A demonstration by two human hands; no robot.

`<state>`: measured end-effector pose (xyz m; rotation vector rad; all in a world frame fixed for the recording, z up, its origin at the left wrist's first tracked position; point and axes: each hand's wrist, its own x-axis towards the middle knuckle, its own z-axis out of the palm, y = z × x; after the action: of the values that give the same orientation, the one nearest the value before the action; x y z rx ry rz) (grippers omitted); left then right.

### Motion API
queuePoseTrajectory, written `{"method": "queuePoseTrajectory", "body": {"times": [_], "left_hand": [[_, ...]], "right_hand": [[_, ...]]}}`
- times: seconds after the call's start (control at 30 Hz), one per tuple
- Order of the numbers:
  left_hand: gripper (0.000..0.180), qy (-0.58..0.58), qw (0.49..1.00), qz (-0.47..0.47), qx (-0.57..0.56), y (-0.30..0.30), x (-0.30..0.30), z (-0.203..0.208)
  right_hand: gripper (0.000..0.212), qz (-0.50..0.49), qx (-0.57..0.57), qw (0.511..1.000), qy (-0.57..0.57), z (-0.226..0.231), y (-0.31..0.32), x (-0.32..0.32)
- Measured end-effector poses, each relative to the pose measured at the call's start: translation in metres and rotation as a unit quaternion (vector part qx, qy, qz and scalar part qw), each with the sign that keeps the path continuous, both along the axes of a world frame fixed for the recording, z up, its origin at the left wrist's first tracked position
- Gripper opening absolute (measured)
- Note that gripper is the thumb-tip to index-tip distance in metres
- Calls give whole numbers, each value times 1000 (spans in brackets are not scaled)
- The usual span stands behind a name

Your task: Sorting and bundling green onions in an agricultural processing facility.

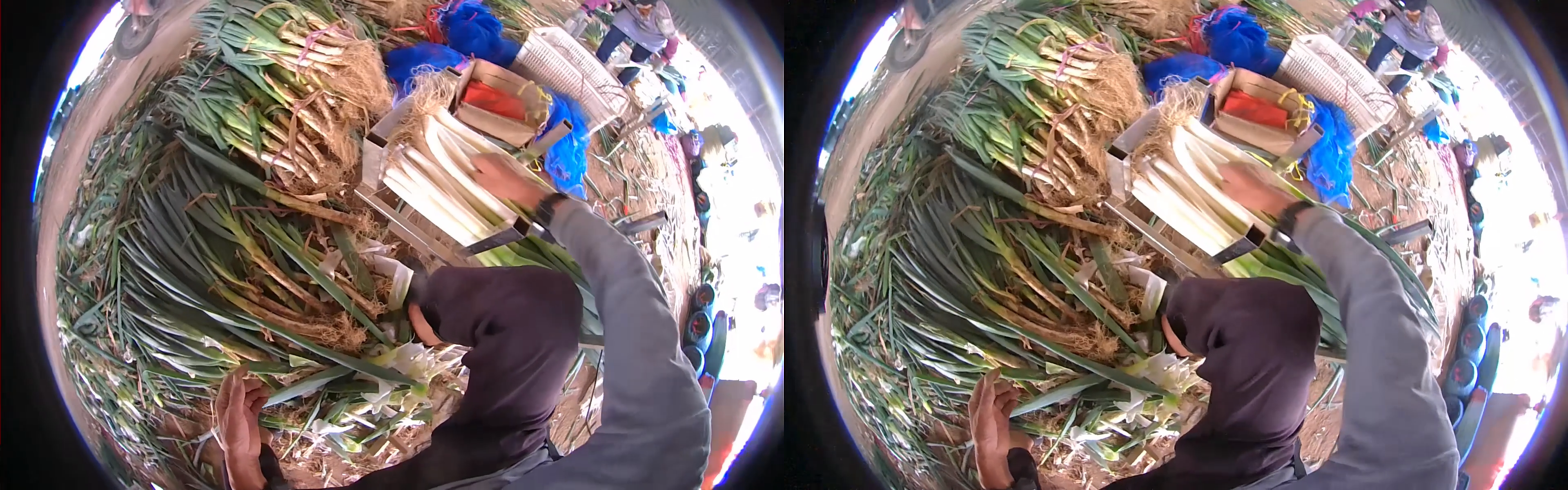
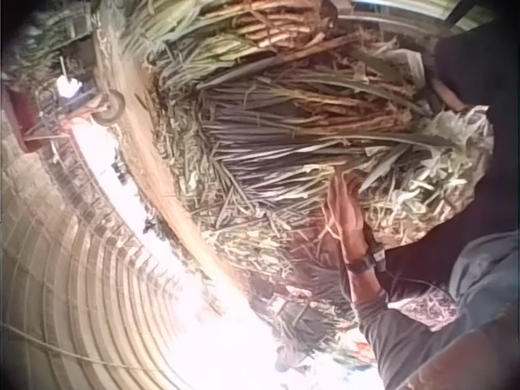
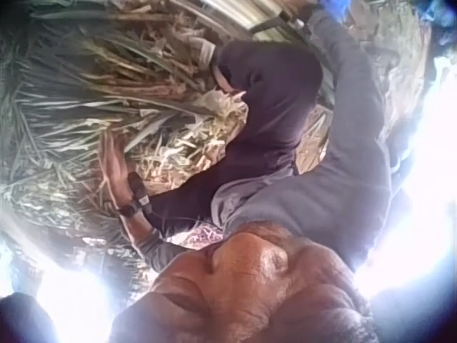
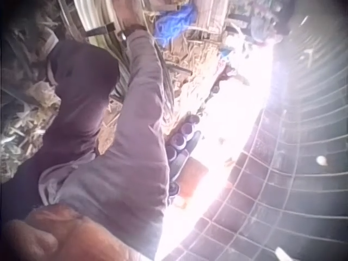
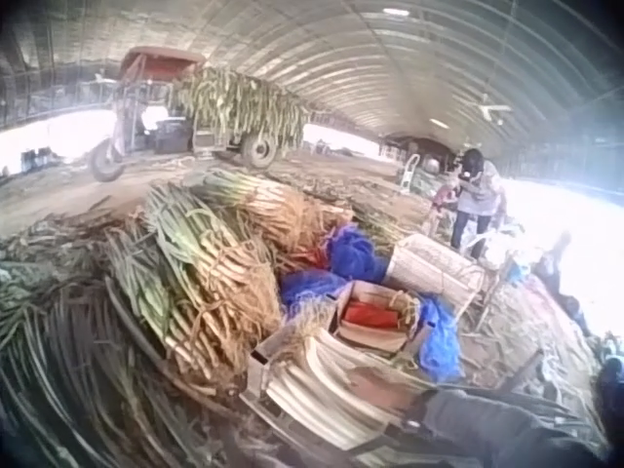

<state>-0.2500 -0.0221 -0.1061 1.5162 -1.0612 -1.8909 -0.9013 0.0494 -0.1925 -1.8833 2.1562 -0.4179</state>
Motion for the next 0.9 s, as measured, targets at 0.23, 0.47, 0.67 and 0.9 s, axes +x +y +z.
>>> {"method": "queuePoseTrajectory", "body": {"times": [0.23, 0.47, 0.67, 0.9], "left_hand": [[41, -15, 999, -15, -25, 2, -8, 1], [41, 6, 999, -23, -41, 17, -2, 10], [41, 10, 999, -20, -45, 25, 3, 20], [42, -5, 999, -26, -45, 26, 8, 12]], "right_hand": [[28, -34, -114, 990, 71, -8, 17, 10], [56, 10, -48, 997, 57, 51, 103, 59], [60, 8, 64, 996, 68, 60, 103, 57], [30, 97, 81, 992, 28, 35, 64, 37]]}}
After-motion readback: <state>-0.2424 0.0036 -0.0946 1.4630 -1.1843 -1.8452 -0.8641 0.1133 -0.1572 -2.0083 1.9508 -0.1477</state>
